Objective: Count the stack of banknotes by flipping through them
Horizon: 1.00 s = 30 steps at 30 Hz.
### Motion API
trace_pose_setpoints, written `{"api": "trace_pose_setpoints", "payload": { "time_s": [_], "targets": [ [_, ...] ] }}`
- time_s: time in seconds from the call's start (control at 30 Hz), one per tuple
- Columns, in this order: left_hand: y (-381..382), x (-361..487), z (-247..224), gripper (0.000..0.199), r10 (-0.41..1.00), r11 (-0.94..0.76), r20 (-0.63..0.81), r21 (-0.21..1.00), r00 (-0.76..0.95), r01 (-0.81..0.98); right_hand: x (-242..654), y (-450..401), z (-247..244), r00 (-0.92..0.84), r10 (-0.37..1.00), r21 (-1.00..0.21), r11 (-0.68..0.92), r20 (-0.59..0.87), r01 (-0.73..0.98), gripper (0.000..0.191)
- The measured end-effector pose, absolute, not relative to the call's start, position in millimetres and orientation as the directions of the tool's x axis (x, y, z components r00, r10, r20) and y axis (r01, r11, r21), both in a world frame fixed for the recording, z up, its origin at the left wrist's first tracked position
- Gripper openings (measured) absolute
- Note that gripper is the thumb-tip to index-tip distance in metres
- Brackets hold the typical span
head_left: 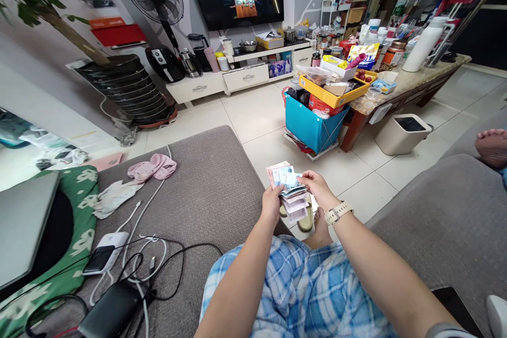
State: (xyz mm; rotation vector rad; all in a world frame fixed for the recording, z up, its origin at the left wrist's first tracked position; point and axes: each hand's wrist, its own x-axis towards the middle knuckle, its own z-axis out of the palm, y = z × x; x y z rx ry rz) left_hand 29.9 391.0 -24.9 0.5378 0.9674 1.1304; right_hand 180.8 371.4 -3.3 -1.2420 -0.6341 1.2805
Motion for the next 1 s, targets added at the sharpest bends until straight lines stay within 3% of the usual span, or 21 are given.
{"api": "trace_pose_setpoints", "payload": {
  "time_s": [1.0],
  "targets": [
    [396.4,30.7,-38.3,0.030,0.915,0.370,-0.401,0.788,0.047,-0.492,179.0,372.5,-10.5,0.200,0.950,-0.919,-0.154,-0.238,-0.362,0.042]
  ]
}}
